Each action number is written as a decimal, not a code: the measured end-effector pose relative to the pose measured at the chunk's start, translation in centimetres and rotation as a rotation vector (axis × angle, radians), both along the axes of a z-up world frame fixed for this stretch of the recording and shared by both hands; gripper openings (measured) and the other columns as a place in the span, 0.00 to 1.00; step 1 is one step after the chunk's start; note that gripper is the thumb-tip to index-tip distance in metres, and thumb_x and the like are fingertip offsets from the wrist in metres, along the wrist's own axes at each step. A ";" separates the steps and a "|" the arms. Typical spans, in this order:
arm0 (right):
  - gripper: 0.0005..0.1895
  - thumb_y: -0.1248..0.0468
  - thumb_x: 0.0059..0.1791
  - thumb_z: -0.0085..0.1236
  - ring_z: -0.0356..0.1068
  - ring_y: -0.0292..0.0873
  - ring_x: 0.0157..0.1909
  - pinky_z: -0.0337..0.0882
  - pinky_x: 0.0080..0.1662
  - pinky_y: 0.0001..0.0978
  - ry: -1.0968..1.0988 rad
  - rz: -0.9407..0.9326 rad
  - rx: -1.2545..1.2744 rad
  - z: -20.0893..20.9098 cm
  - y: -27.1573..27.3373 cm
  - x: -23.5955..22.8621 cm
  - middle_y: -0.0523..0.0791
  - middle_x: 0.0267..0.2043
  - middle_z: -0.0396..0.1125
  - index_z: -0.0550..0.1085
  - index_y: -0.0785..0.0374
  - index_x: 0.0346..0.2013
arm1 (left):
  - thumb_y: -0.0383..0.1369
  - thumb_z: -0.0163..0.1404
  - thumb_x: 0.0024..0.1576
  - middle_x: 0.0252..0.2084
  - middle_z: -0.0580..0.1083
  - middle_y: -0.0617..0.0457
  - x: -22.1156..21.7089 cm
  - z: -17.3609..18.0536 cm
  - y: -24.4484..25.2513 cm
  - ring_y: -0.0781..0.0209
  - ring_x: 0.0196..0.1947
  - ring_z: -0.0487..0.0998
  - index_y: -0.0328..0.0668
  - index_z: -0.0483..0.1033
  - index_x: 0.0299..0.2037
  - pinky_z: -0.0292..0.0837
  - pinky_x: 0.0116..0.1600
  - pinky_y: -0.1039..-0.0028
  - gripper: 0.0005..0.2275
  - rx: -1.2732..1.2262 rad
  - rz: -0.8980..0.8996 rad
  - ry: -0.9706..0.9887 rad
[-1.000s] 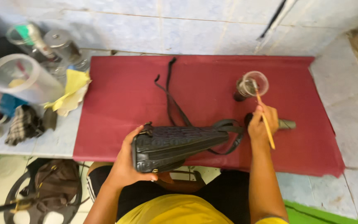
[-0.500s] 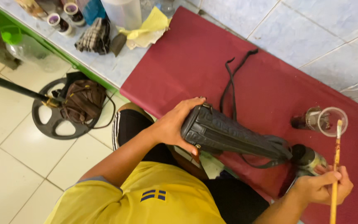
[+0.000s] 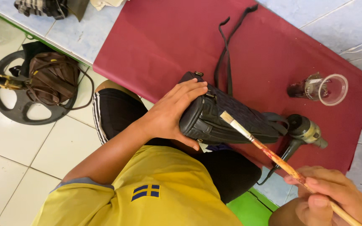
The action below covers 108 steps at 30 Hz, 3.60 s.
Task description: The person paints the edges of a black handbag with a brush, then uses a heat gun to dry the painted area. They rotate the bag to inspect it and continue painting other edges.
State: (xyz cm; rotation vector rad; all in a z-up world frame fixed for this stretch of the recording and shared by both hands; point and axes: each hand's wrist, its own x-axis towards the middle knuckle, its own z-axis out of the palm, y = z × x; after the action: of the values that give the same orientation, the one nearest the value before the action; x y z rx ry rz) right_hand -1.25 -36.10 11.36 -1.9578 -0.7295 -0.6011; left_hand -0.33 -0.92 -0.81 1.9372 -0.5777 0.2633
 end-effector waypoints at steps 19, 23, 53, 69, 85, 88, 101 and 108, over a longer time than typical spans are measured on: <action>0.13 0.61 0.47 0.47 0.76 0.44 0.30 0.80 0.40 0.30 0.214 0.126 -0.493 8.0 4.6 -0.5 0.52 0.30 0.73 0.76 0.69 0.28 | 0.64 0.67 0.37 0.75 0.59 0.42 -0.2 0.6 -0.4 0.36 0.78 0.55 0.39 0.55 0.72 0.54 0.78 0.48 0.57 0.044 0.015 -0.010; 0.06 0.70 0.48 0.50 0.78 0.42 0.36 0.81 0.45 0.26 0.161 0.262 -0.589 7.2 -1.2 0.4 0.51 0.36 0.74 0.75 0.63 0.35 | 0.64 0.67 0.37 0.74 0.59 0.41 -0.2 0.7 -0.4 0.35 0.78 0.56 0.39 0.55 0.72 0.54 0.78 0.48 0.56 0.038 0.017 -0.022; 0.13 0.61 0.50 0.43 0.77 0.41 0.31 0.85 0.41 0.30 0.298 0.295 -0.330 6.2 1.4 1.7 0.49 0.34 0.72 0.73 0.66 0.37 | 0.63 0.65 0.41 0.75 0.58 0.37 -0.5 0.9 0.1 0.31 0.77 0.57 0.37 0.52 0.73 0.54 0.80 0.43 0.55 0.059 -0.032 -0.024; 0.15 0.53 0.50 0.42 0.74 0.36 0.29 0.81 0.41 0.27 0.349 0.300 -0.301 3.9 -3.1 0.9 0.40 0.31 0.72 0.76 0.55 0.34 | 0.63 0.68 0.39 0.75 0.57 0.38 -0.6 0.5 0.2 0.32 0.79 0.55 0.40 0.50 0.74 0.54 0.81 0.41 0.57 0.098 -0.025 -0.018; 0.13 0.62 0.45 0.41 0.70 0.43 0.25 0.79 0.40 0.34 0.281 0.185 -0.281 6.9 3.6 1.1 0.49 0.24 0.70 0.72 0.65 0.25 | 0.62 0.70 0.39 0.77 0.55 0.39 -0.7 0.3 0.3 0.32 0.80 0.54 0.45 0.47 0.76 0.54 0.81 0.40 0.59 0.114 -0.035 -0.010; 0.13 0.59 0.47 0.43 0.72 0.40 0.22 0.77 0.31 0.27 0.277 0.342 -0.233 4.2 -0.6 2.0 0.47 0.27 0.72 0.73 0.63 0.31 | 0.62 0.70 0.40 0.77 0.55 0.40 -0.7 0.3 0.2 0.33 0.80 0.54 0.46 0.46 0.76 0.54 0.81 0.41 0.59 0.101 -0.043 -0.015; 0.13 0.58 0.48 0.42 0.69 0.39 0.22 0.73 0.32 0.28 0.322 0.247 -0.152 2.5 -3.4 1.8 0.46 0.26 0.70 0.72 0.63 0.30 | 0.60 0.71 0.38 0.78 0.54 0.41 -0.8 0.0 0.9 0.30 0.80 0.54 0.49 0.46 0.76 0.52 0.82 0.40 0.59 0.114 -0.056 -0.001; 0.12 0.62 0.48 0.43 0.69 0.42 0.22 0.72 0.30 0.30 0.328 0.212 -0.129 2.1 -4.3 1.4 0.49 0.26 0.70 0.72 0.67 0.29 | 0.60 0.69 0.38 0.77 0.55 0.38 -0.9 -0.2 1.0 0.31 0.80 0.54 0.46 0.47 0.76 0.51 0.83 0.37 0.58 0.094 -0.063 -0.031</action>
State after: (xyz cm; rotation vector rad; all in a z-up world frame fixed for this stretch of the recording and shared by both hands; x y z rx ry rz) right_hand 0.16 -40.41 13.41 -1.9992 -0.7681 -0.1027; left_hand -1.22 0.10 -1.06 2.0045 -0.6804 0.2301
